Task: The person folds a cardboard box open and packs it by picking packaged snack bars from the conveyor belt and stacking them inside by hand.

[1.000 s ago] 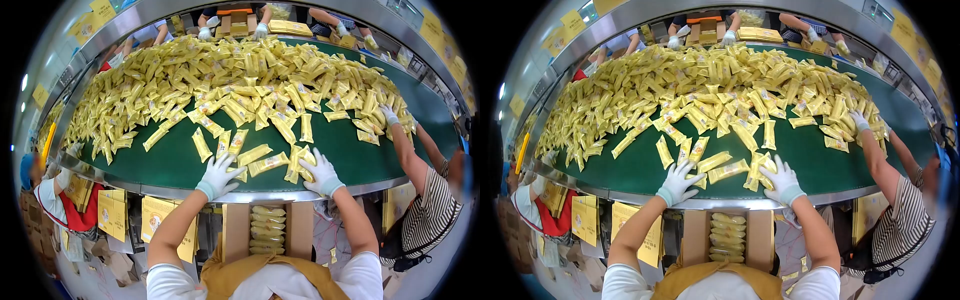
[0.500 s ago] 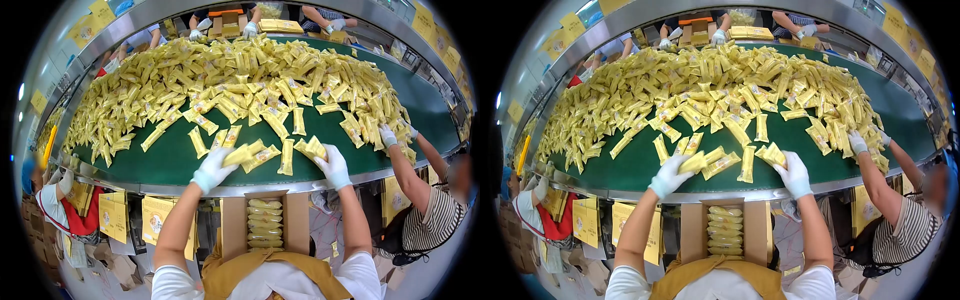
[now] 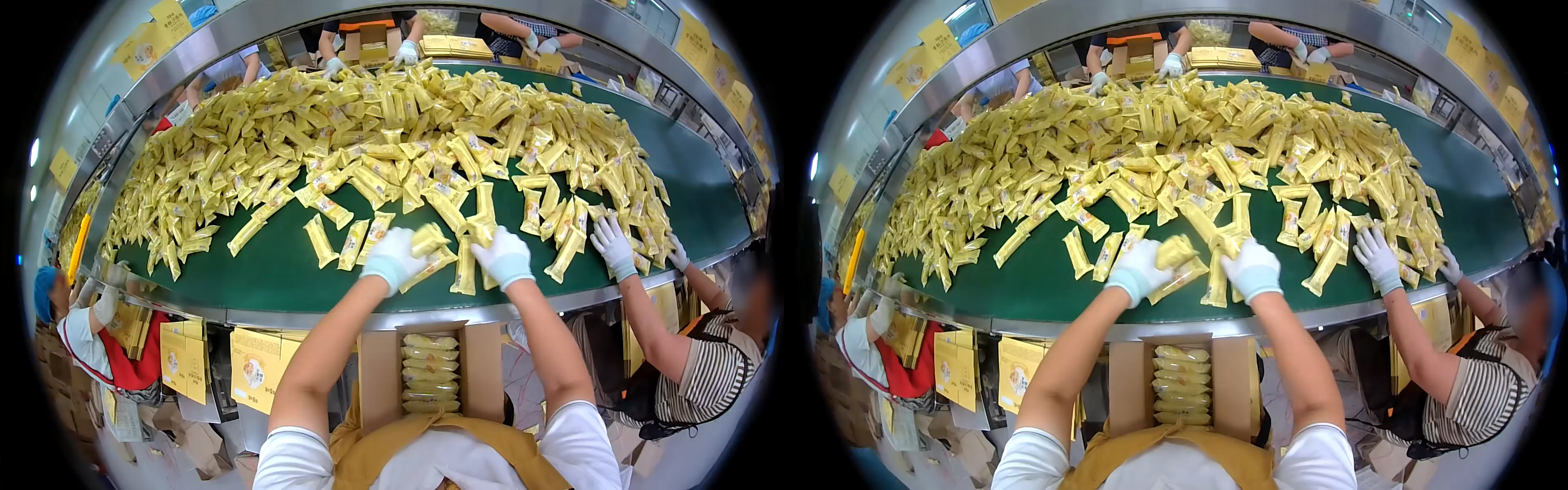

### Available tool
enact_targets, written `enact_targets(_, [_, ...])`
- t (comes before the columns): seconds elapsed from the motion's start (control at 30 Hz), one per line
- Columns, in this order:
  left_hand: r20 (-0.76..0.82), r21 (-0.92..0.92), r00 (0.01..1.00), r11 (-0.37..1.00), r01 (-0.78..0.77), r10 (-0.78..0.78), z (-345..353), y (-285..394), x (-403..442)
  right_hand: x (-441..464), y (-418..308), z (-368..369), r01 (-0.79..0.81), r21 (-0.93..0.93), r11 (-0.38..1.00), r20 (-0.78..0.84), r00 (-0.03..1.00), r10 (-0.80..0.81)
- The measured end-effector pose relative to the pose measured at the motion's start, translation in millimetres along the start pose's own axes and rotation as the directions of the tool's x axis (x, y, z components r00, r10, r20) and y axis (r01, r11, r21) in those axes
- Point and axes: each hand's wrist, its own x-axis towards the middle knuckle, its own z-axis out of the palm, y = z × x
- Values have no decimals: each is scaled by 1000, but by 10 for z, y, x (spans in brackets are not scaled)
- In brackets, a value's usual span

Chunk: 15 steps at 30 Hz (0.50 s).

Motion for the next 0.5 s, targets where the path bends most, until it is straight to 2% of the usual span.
enact_targets(0.03, [22, 15, 999, 999, -31, 30, 58, 115, -10, -13, -112, 60, 7, -16, 1000, 8, 1000, -7])
enact_targets(0.1, [162, 157, 987, 987, -17, -9, 185, 286, -76, 4, -255, 304, 25, -31, 999, 80, 997, -22])
enact_targets(0.23, [161, 189, 987, 981, -48, 17, 165, 271, -136, 47, -236, 267, 105, -61, 993, 134, 986, -96])
enact_targets(0.27, [148, 190, 988, 980, -59, 31, 130, 234, -139, 41, -192, 208, 150, -103, 983, 161, 978, -133])
enact_targets(0.33, [29, 282, 996, 955, -94, 89, 195, 1, -142, 35, 51, 293, 278, -286, 917, 3, 957, -289])
enact_targets(0.37, [-25, 329, 992, 938, -106, 121, 242, -151, -159, 60, 222, 368, 320, -380, 868, -92, 921, -380])
enact_targets(0.4, [-78, 377, 987, 921, -102, 141, 235, -283, -204, 95, 416, 412, 391, -472, 790, -118, 860, -497])
enact_targets(0.43, [-119, 480, 971, 868, -129, 210, 190, -366, -301, 0, 483, 311, 431, -521, 737, -95, 829, -551])
enact_targets(0.5, [-174, 525, 912, 819, -232, 371, 488, -765, -304, -117, 631, 396, 475, -475, 741, -129, 795, -592])
